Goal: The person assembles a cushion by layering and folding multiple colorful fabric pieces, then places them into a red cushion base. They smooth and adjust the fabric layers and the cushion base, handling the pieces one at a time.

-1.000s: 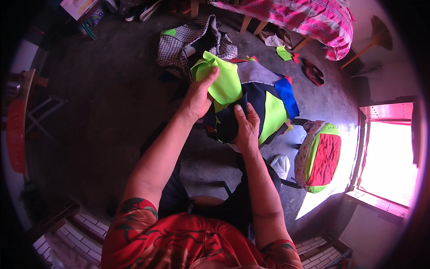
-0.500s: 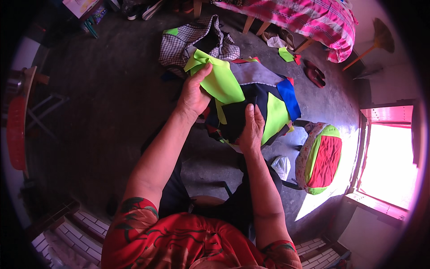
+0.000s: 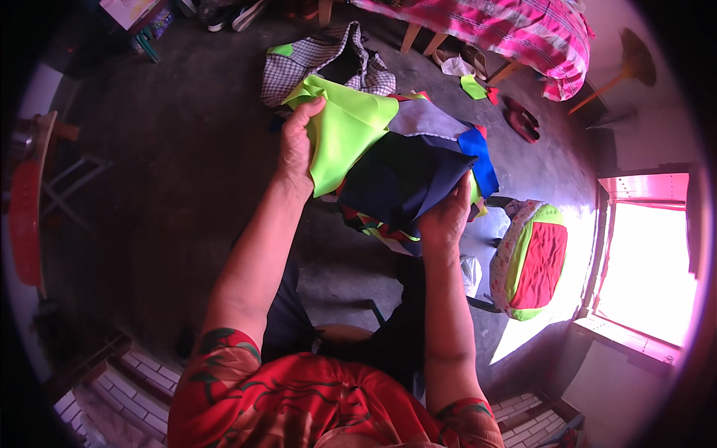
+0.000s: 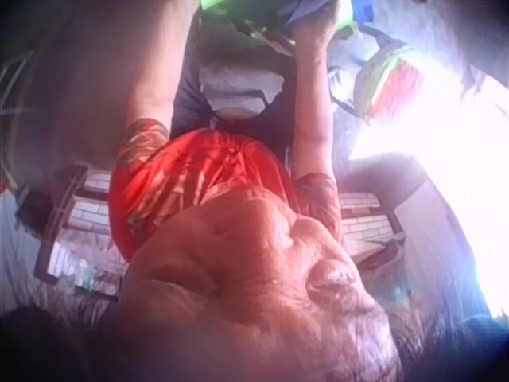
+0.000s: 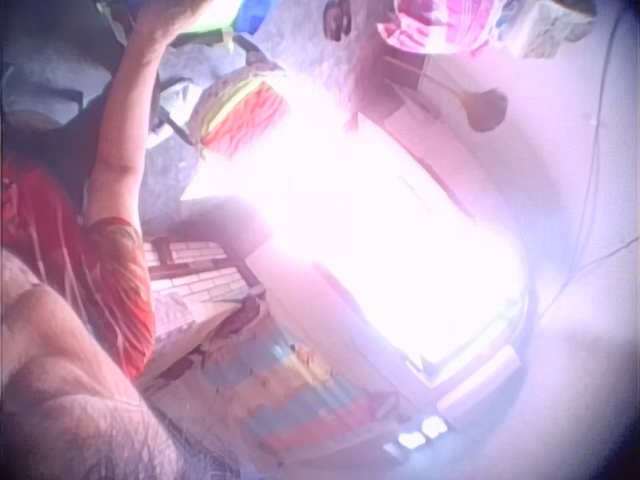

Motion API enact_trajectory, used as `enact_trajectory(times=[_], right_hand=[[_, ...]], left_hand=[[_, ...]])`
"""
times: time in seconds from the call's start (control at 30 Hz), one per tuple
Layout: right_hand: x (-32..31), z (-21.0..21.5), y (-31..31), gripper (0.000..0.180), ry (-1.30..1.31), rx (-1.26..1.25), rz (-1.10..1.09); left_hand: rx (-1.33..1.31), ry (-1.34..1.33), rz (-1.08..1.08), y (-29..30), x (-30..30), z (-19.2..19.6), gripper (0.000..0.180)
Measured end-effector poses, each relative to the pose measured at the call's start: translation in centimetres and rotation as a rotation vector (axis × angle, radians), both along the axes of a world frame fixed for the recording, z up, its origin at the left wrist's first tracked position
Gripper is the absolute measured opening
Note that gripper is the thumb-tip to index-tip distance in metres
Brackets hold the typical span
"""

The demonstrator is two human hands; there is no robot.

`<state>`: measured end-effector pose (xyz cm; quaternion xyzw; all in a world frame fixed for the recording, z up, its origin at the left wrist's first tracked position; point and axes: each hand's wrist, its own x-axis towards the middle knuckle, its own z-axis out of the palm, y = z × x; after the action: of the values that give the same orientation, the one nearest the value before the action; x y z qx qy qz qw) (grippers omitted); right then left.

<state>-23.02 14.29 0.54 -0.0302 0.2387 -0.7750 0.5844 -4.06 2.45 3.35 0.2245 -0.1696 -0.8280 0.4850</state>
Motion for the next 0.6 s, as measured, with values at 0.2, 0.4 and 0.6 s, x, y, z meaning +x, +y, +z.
enact_trajectory(times=[0.2,0.4,0.6], right_hand=[[-0.9,-1.0,0.0,0.042,0.124,0.256,-0.095],[-1.7,-1.2,-0.1,0.037,0.247,0.375,-0.271],[-2.4,-2.5,0.3,0.036,0.525,0.385,-0.154]], left_hand=[[0.031,-0.01,0.043,-1.0,0.6,-1.7,0.046],[0.105,0.017,0.121,-0.9,1.0,0.1,0.037],[0.111,-0.006,0.252,-1.5,2.5,-0.2,0.031]])
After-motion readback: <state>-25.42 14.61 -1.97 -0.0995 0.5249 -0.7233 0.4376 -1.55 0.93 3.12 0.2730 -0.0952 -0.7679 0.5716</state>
